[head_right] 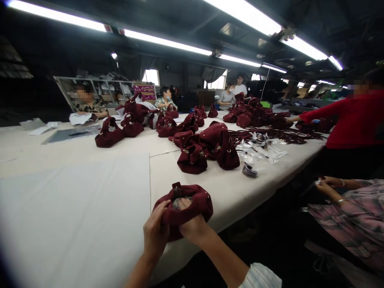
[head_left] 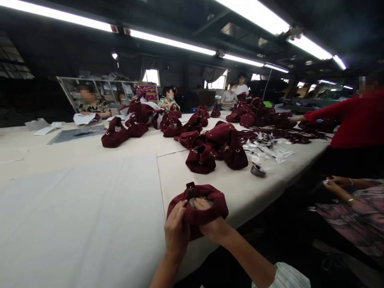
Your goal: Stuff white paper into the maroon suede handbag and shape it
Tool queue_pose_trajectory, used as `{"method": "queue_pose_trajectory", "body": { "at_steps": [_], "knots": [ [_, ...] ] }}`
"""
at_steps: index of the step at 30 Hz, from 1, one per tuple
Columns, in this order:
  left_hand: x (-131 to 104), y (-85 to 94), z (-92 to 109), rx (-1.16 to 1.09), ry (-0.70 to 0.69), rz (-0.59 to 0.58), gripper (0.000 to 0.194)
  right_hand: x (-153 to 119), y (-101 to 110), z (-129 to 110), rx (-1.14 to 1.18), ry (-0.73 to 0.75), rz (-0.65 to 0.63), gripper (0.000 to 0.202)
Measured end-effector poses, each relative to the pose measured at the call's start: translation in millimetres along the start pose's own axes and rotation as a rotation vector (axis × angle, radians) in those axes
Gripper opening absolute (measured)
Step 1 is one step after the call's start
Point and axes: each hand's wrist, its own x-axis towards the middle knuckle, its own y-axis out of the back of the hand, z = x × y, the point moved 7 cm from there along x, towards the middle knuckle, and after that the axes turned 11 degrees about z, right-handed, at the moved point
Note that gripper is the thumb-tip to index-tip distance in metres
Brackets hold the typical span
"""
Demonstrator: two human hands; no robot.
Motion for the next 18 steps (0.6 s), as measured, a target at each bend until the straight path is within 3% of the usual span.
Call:
{"method": "queue_pose_trajectory", "body": {
  "at_steps": [4,7,10,14,18],
  "knots": [
    [-20,4.8,19,-0.081,-0.121,0.063,0.046,5,-10,17,0.019,0.012,-0.116,0.037],
    [-14,-2.2,30,-0.065,-0.16,0.121,0.048,20,-6,33,0.032,0.037,-0.161,0.038],
    [0,-20.5,30,0.009,-0.127,0.137,0.039,38,3,50,0.033,0.043,-0.166,0.042],
    [26,-42.9,0,0.108,0.088,0.096,0.023,43,14,54,0.039,0.022,-0.134,0.039],
    [54,-44.9,-43,0.073,0.176,0.067,0.026,26,48,16,0.135,-0.06,0.027,0.035]
  ]
}}
